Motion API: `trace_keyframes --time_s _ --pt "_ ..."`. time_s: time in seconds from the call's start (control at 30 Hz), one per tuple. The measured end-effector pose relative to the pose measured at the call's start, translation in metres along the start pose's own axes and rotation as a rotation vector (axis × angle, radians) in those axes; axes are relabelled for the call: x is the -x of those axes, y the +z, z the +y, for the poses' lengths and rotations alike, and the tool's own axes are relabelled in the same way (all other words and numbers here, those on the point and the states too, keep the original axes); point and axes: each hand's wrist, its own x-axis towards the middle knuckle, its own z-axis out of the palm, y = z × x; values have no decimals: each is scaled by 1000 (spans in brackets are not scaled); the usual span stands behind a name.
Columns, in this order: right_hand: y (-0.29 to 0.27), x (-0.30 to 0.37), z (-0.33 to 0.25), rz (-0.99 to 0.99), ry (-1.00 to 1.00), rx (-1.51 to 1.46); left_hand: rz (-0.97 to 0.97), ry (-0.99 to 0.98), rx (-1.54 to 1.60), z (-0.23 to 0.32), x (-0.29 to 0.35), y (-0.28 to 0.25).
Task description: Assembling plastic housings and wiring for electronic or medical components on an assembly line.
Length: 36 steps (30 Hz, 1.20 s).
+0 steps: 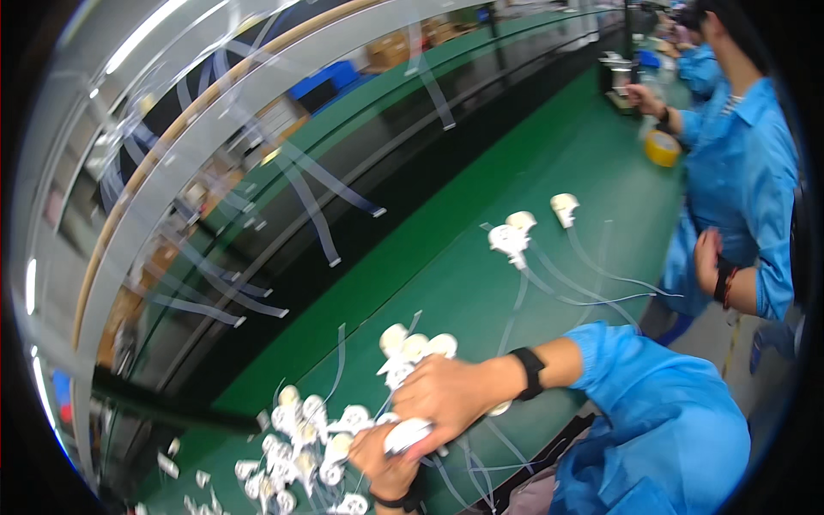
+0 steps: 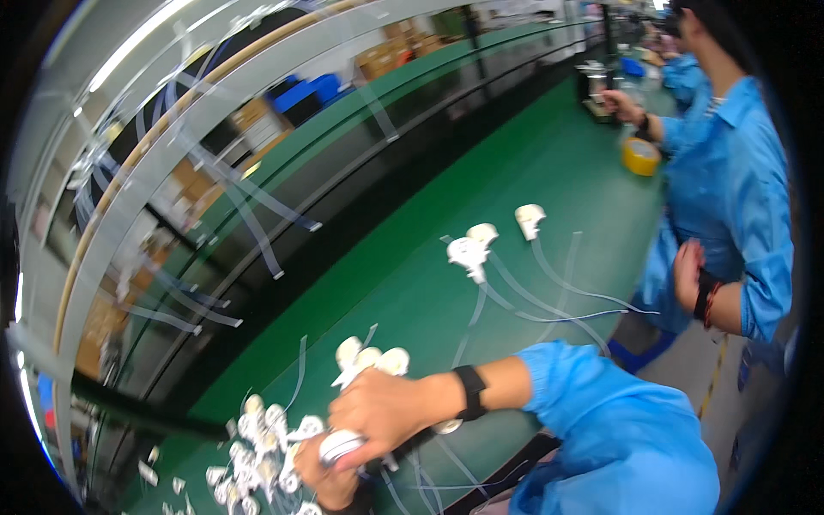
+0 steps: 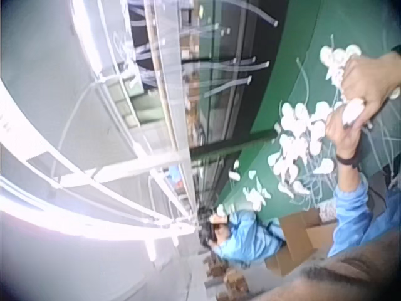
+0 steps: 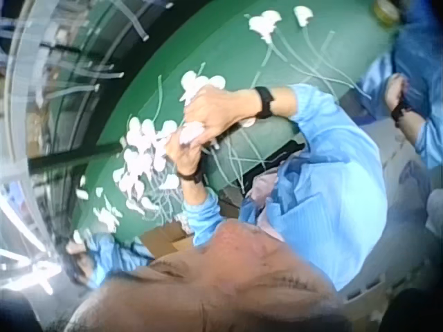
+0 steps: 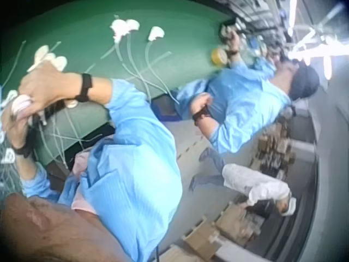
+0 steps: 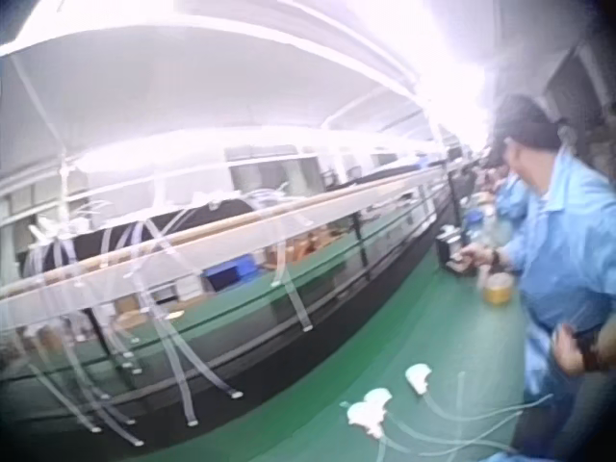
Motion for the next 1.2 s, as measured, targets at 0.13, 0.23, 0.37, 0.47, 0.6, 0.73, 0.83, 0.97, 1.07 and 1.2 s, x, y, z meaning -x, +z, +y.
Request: trace_keyframes --time_s 0.13,0.23,0.37,0.47,0.6,0.73,0.83,0.97,1.07,1.2 --pt "8 -1 -2 36 -20 -14 -64 18 10 -4 8 -9" --pt "4 1 -1 23 -73 13 -71 37 -14 1 2 -9" --pt "0 -1 0 9 -128 -15 -68 123 -27 11 -9 -4" --pt "3 0 3 27 -158 -42 -75 102 -12 7 -3 -4" --pt "1 0 2 26 -169 -39 -145 75 -16 6 1 -6" --pt "4 -2 5 31 -181 -40 -192 77 -24 2 1 -9" --pt "5 -2 4 27 -184 -58 -164 110 -33 4 2 -10" --pt "6 -2 2 26 -198 -106 -195 107 -41 6 3 -12" --pt "5 -2 1 10 -195 -127 -193 135 -28 8 3 -13" --pt "5 -2 3 13 -210 -140 -156 133 -34 9 4 -12"
